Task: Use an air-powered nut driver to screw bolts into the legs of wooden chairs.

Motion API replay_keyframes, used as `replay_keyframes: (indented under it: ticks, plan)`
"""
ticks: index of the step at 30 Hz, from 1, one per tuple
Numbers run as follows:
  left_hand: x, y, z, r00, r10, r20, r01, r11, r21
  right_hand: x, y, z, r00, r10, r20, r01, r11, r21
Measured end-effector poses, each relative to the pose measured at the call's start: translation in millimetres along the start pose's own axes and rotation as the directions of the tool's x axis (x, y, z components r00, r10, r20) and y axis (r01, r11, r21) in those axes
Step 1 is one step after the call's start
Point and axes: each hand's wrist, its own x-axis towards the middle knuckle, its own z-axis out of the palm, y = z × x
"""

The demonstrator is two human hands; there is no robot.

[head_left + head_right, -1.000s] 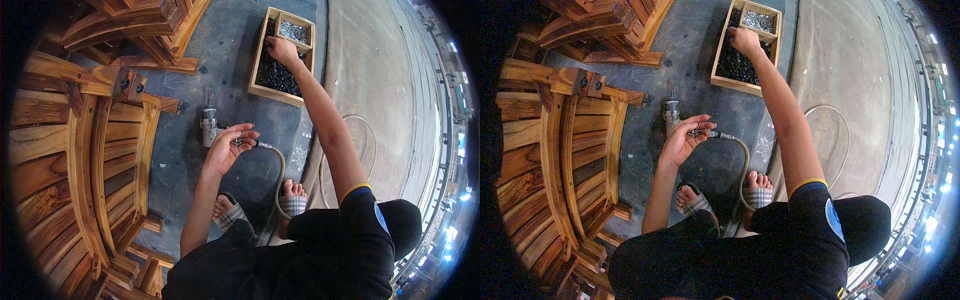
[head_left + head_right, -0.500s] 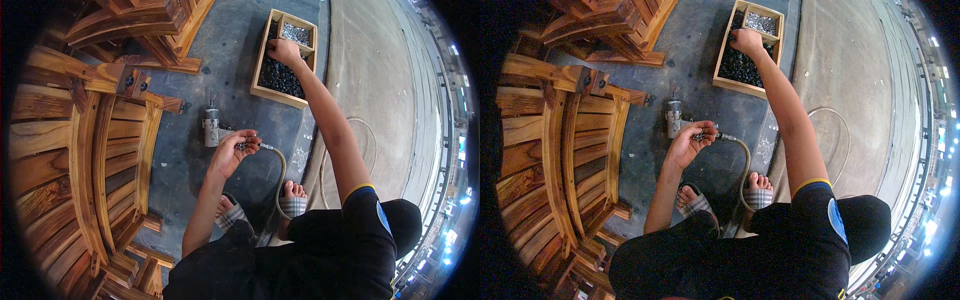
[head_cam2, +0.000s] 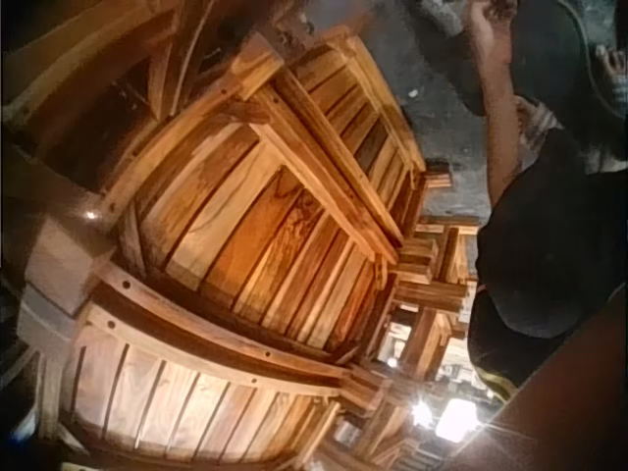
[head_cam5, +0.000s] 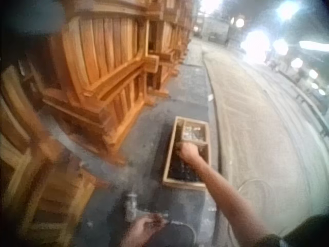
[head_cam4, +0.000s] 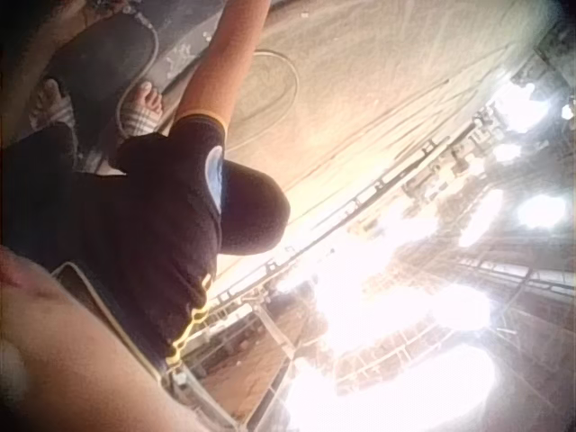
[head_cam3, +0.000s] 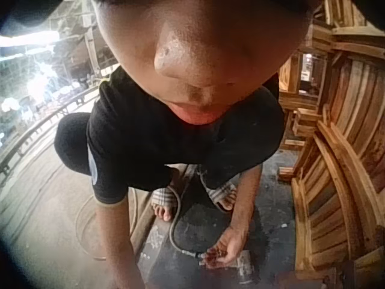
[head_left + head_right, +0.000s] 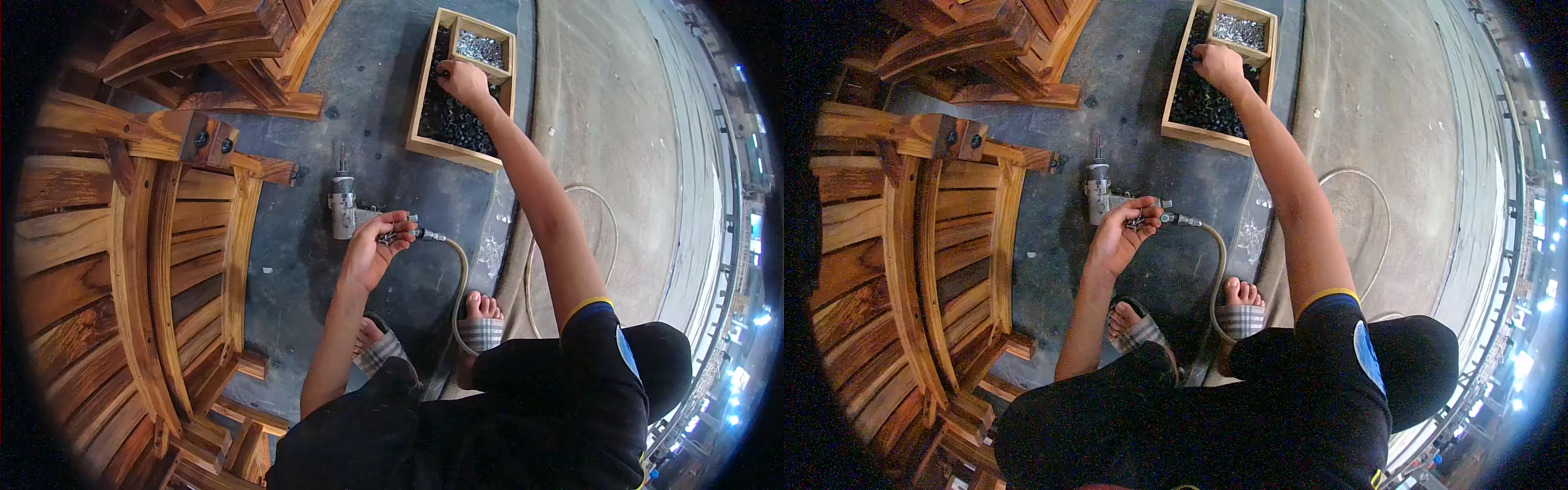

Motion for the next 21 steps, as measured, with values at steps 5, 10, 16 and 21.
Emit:
replay_keyframes:
  ticks: [5,10,16,21]
  plan:
    - [5,-5,2,1.0,-0.008,-0.013,0.008,1.0,-0.002,3,3,2,1.0,-0.01,-0.004,0.01,1.0,-0.016]
    - [-2,-2,0,0.999,0.004,-0.044,-0.005,0.999,-0.035,-5,-5,0,0.999,-0.039,-0.017,0.039,0.998,0.055]
    - [-1,-9,-9,0.998,0.014,-0.057,-0.017,0.998,-0.058,-11,-3,9,0.992,-0.016,-0.124,0.02,0.999,0.026]
    - [-1,-12,-7,0.996,0.008,-0.085,-0.016,0.996,-0.085,-14,-3,12,0.984,-0.019,-0.175,0.033,0.997,0.075]
